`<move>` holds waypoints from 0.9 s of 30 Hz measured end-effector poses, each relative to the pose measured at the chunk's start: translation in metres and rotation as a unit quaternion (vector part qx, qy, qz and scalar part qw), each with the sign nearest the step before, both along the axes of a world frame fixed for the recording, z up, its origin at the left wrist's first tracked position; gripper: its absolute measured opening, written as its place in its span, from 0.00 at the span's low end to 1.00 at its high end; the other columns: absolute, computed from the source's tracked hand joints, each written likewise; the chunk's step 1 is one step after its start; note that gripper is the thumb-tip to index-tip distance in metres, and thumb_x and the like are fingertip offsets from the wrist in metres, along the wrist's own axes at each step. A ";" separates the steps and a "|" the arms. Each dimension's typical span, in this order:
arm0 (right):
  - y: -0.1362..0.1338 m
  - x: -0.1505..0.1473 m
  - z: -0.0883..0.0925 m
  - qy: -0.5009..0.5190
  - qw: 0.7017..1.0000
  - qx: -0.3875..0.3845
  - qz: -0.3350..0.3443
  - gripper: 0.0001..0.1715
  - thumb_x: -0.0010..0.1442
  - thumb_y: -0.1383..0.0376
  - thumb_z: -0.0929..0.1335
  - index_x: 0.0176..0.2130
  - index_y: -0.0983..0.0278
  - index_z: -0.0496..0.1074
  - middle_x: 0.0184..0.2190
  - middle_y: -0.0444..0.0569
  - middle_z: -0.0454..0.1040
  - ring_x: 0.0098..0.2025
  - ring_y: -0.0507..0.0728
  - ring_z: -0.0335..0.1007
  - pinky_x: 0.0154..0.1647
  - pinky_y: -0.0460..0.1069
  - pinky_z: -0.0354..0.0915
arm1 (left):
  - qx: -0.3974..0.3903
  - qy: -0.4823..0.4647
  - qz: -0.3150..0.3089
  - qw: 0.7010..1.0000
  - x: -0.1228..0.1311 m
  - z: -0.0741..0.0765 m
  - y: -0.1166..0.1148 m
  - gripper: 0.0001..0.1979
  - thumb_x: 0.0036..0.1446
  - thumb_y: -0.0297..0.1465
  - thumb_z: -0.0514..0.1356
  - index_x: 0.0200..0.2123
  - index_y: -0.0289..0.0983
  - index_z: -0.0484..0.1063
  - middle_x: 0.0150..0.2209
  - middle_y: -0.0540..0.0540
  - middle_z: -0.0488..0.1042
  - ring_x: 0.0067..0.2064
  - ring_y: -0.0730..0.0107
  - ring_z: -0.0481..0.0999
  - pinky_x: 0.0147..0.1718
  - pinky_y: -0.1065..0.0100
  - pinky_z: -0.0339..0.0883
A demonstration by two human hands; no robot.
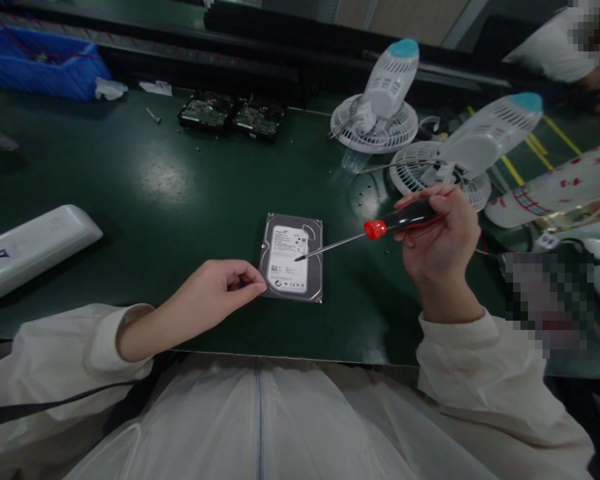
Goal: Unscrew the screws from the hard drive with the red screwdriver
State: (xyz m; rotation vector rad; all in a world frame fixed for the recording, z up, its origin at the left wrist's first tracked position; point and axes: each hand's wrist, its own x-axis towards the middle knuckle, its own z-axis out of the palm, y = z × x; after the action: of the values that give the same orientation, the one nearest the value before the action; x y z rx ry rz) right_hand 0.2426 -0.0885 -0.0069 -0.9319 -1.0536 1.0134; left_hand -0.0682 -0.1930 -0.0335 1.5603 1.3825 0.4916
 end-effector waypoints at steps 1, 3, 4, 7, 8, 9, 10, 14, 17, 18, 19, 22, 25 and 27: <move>0.000 -0.001 0.001 -0.001 1.000 0.003 0.000 0.12 0.60 0.59 0.68 0.33 0.65 0.66 0.25 0.43 0.76 0.17 0.43 0.62 0.12 0.39 0.50 | 0.000 0.000 0.003 1.000 0.000 0.000 0.000 0.15 0.62 0.46 0.63 0.38 0.41 0.80 0.32 0.49 0.79 0.32 0.70 0.75 0.28 0.70 0.65; -0.002 -0.003 0.003 -0.003 1.000 0.007 0.000 0.08 0.53 0.62 0.68 0.31 0.63 0.65 0.25 0.44 0.77 0.15 0.46 0.64 0.09 0.41 0.47 | -0.001 0.001 0.009 1.000 0.000 0.001 0.001 0.15 0.61 0.47 0.64 0.38 0.40 0.79 0.32 0.49 0.79 0.31 0.70 0.74 0.27 0.71 0.64; -0.002 -0.004 0.003 -0.003 1.000 0.008 -0.001 0.07 0.51 0.63 0.68 0.31 0.62 0.65 0.25 0.44 0.77 0.14 0.47 0.65 0.08 0.42 0.47 | -0.004 0.001 0.012 1.000 0.000 0.002 0.001 0.16 0.61 0.47 0.64 0.38 0.40 0.79 0.31 0.49 0.79 0.31 0.70 0.74 0.26 0.71 0.64; -0.003 -0.005 0.004 -0.002 1.000 0.009 0.002 0.06 0.49 0.64 0.67 0.30 0.62 0.66 0.24 0.44 0.78 0.13 0.48 0.66 0.07 0.43 0.47 | -0.018 -0.004 0.016 1.000 0.000 0.003 0.000 0.16 0.62 0.47 0.63 0.38 0.39 0.79 0.31 0.49 0.78 0.29 0.71 0.72 0.25 0.72 0.62; -0.004 -0.005 0.005 0.000 1.000 0.009 0.002 0.05 0.49 0.64 0.67 0.30 0.62 0.66 0.24 0.44 0.78 0.13 0.49 0.66 0.07 0.43 0.47 | -0.023 -0.007 0.017 1.000 0.000 0.003 0.000 0.17 0.62 0.47 0.63 0.38 0.39 0.79 0.31 0.49 0.78 0.29 0.72 0.71 0.24 0.72 0.61; -0.004 -0.005 0.005 0.001 1.000 0.008 0.004 0.05 0.49 0.64 0.67 0.30 0.62 0.67 0.24 0.44 0.78 0.13 0.49 0.66 0.07 0.43 0.48 | -0.029 -0.010 0.017 0.999 0.000 0.003 0.000 0.17 0.62 0.47 0.62 0.38 0.39 0.79 0.31 0.49 0.78 0.28 0.73 0.70 0.23 0.72 0.61; -0.004 -0.005 0.005 0.002 1.000 0.008 0.004 0.05 0.48 0.64 0.67 0.30 0.62 0.67 0.23 0.44 0.78 0.13 0.49 0.66 0.07 0.43 0.48 | -0.033 -0.014 0.017 0.999 0.000 0.003 0.000 0.17 0.63 0.47 0.62 0.38 0.39 0.79 0.31 0.49 0.77 0.27 0.73 0.70 0.23 0.73 0.61; -0.002 -0.007 0.005 0.011 1.000 0.013 0.001 0.05 0.48 0.64 0.66 0.29 0.62 0.66 0.22 0.43 0.78 0.12 0.49 0.64 0.06 0.42 0.46 | -0.016 -0.030 0.010 0.999 -0.001 0.003 -0.001 0.17 0.65 0.46 0.60 0.40 0.38 0.78 0.33 0.50 0.76 0.29 0.74 0.71 0.25 0.73 0.64; 0.000 -0.008 0.005 0.016 1.000 0.018 0.003 0.05 0.48 0.64 0.66 0.29 0.63 0.66 0.21 0.43 0.77 0.11 0.49 0.63 0.06 0.41 0.45 | 0.048 -0.014 -0.004 0.999 -0.003 0.003 -0.007 0.14 0.68 0.42 0.58 0.43 0.39 0.77 0.35 0.50 0.76 0.30 0.75 0.72 0.26 0.73 0.67; 0.000 -0.008 0.005 0.015 1.000 0.020 0.006 0.06 0.48 0.64 0.67 0.29 0.63 0.66 0.21 0.43 0.78 0.11 0.49 0.63 0.05 0.41 0.45 | 0.087 0.005 -0.010 0.996 -0.004 0.003 -0.011 0.12 0.69 0.40 0.58 0.44 0.39 0.77 0.37 0.50 0.75 0.30 0.75 0.72 0.25 0.73 0.66; 0.000 -0.008 0.006 0.014 1.000 0.024 0.009 0.06 0.48 0.63 0.67 0.29 0.63 0.67 0.22 0.43 0.78 0.11 0.50 0.63 0.05 0.42 0.45 | 0.136 0.029 -0.015 0.990 -0.006 0.003 -0.015 0.10 0.69 0.37 0.58 0.44 0.39 0.76 0.38 0.50 0.75 0.31 0.76 0.72 0.26 0.73 0.66; -0.002 -0.006 0.010 0.009 0.999 0.049 0.016 0.08 0.49 0.63 0.70 0.31 0.63 0.69 0.24 0.44 0.80 0.13 0.50 0.65 0.07 0.42 0.48 | 0.283 0.099 -0.030 0.954 -0.012 0.000 -0.029 0.06 0.68 0.31 0.60 0.46 0.38 0.75 0.41 0.50 0.73 0.33 0.78 0.72 0.29 0.74 0.66; -0.003 -0.006 0.022 0.006 0.995 0.097 0.020 0.11 0.49 0.61 0.74 0.33 0.62 0.73 0.27 0.43 0.81 0.15 0.48 0.67 0.09 0.41 0.52 | 0.363 0.115 -0.033 0.924 -0.016 -0.004 -0.039 0.06 0.66 0.27 0.62 0.46 0.38 0.75 0.42 0.50 0.73 0.35 0.79 0.73 0.31 0.75 0.67; -0.003 -0.011 0.034 -0.009 0.988 0.149 0.033 0.12 0.49 0.59 0.75 0.34 0.62 0.75 0.28 0.43 0.82 0.17 0.46 0.67 0.11 0.41 0.54 | 0.396 0.116 -0.033 0.910 -0.016 -0.006 -0.041 0.06 0.66 0.25 0.62 0.45 0.37 0.76 0.41 0.50 0.73 0.36 0.79 0.74 0.31 0.75 0.67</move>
State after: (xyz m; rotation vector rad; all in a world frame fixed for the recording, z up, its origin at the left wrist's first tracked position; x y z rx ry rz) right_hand 0.2313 -0.0918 0.0269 -0.6669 -1.2192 0.8731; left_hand -0.0846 -0.2344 -0.0391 2.3732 1.3703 0.9268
